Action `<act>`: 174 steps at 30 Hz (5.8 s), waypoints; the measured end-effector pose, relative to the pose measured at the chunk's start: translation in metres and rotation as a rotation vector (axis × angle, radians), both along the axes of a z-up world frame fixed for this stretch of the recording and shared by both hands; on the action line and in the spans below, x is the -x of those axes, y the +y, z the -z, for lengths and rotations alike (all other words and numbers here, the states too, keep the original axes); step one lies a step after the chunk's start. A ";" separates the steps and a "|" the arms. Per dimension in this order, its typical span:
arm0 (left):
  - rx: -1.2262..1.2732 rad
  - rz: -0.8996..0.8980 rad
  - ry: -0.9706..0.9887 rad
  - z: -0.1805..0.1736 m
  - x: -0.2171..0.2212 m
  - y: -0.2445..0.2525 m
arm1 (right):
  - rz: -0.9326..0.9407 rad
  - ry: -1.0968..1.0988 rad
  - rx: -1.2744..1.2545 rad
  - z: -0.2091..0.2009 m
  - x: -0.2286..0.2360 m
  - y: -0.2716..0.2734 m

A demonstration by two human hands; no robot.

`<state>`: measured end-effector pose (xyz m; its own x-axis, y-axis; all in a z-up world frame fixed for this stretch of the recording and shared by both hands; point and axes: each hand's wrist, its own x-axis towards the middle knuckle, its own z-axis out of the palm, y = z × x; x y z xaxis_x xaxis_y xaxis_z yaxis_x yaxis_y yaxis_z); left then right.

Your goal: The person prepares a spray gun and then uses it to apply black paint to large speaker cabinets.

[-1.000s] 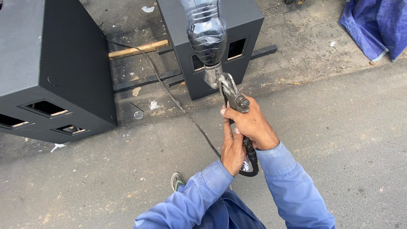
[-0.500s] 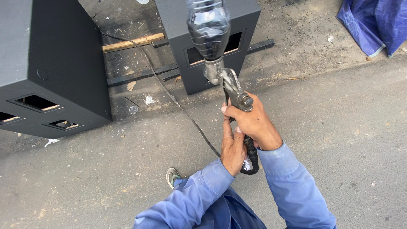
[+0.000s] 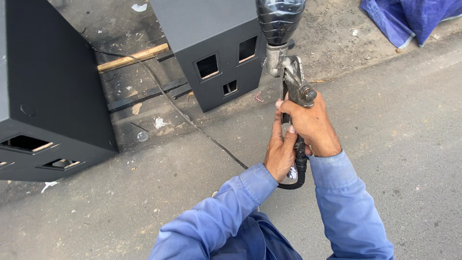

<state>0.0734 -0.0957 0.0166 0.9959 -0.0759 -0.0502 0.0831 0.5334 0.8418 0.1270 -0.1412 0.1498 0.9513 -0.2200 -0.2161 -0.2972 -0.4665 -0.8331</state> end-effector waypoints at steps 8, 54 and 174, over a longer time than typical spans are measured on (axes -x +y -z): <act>-0.022 0.193 -0.040 -0.005 -0.037 -0.005 | 0.089 -0.126 0.035 0.025 -0.045 -0.032; -0.279 0.361 -0.049 -0.024 -0.004 -0.087 | 0.136 -0.226 -0.234 0.040 -0.003 -0.134; -0.381 -0.744 0.083 -0.100 0.208 0.358 | -0.942 -0.183 0.038 -0.020 0.145 0.405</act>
<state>-0.1342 0.2626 0.1166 0.7716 0.6359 -0.0152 -0.1078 0.1542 0.9821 -0.0183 0.2640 0.1700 0.7590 0.6487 -0.0549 0.3471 -0.4746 -0.8089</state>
